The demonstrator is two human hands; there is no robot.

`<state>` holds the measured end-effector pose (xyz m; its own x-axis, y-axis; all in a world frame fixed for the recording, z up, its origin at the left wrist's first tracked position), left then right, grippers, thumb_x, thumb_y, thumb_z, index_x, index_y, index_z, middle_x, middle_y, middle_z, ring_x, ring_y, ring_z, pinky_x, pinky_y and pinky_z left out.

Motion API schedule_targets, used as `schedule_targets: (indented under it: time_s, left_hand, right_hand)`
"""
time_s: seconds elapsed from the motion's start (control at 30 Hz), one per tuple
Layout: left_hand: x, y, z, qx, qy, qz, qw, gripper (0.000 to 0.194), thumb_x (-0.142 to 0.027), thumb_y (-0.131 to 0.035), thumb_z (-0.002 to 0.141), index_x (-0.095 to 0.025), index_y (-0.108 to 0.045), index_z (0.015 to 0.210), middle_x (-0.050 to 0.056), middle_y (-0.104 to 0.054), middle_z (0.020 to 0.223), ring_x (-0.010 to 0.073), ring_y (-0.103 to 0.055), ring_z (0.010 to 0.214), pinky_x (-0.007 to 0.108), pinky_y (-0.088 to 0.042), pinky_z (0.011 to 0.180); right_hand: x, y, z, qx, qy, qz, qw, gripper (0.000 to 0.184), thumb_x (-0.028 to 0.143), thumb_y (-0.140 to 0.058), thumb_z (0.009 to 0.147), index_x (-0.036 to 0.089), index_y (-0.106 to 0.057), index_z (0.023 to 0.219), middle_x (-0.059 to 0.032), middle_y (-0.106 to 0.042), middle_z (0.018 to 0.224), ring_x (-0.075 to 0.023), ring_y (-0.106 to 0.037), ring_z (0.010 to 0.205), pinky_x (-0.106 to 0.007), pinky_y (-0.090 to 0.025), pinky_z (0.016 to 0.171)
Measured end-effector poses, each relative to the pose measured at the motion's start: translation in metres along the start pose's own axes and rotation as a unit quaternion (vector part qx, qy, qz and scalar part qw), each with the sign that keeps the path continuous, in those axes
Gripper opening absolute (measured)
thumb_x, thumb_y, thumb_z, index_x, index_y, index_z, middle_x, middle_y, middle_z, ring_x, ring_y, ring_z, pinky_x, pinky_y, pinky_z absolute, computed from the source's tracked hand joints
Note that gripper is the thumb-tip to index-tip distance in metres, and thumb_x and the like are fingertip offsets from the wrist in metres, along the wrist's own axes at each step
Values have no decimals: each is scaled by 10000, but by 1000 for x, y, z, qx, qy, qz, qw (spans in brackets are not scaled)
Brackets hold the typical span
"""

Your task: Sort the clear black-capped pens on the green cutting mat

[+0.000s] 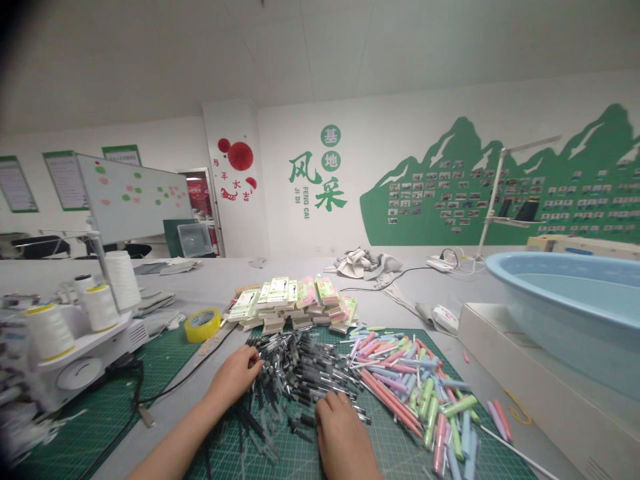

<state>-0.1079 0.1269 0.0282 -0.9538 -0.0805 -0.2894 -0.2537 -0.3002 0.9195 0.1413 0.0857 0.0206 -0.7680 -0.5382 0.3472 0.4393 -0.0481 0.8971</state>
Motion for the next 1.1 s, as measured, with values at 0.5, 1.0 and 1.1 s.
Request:
schedule_targets:
  time_s: [0.5,1.0,1.1]
  left_hand:
    - [-70,3,-31,160,-239,-118,951,107,-218,-573,733,-237,-658,796,-12,-579,809,144,-530,784,221,-372,681]
    - [-53,5,-24,136,-235,-45,961,167,-148,-541,723,-257,-648,789,-10,-589,867,162,-527,865,235,-379,727]
    - [-53,5,-24,141,-243,-42,959,176,-146,-544,725,-270,-647,795,-15,-596,893,164,-532,882,237,-382,745]
  right_hand:
    - [-2,6,-2,-33,-5,1,999,225,52,-436,780,193,-605,827,-55,-603,923,-201,-518,890,-292,-377,780]
    - [-4,6,-2,-27,-8,-10,1000,205,63,-448,788,196,-599,825,-55,-601,928,-201,-515,890,-289,-373,776]
    - [-2,6,-1,-22,-6,-15,1000,209,60,-445,790,196,-600,817,-54,-603,925,-200,-519,893,-288,-373,776]
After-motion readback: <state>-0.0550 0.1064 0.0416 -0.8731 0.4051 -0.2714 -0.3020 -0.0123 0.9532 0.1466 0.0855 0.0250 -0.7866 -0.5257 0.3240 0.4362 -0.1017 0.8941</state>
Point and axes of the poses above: each hand's wrist, its own z-axis towards the middle knuckle, its own y-axis out of the back of the hand, x = y × z, the point moved 6 cm from there along z, towards the middle knuckle
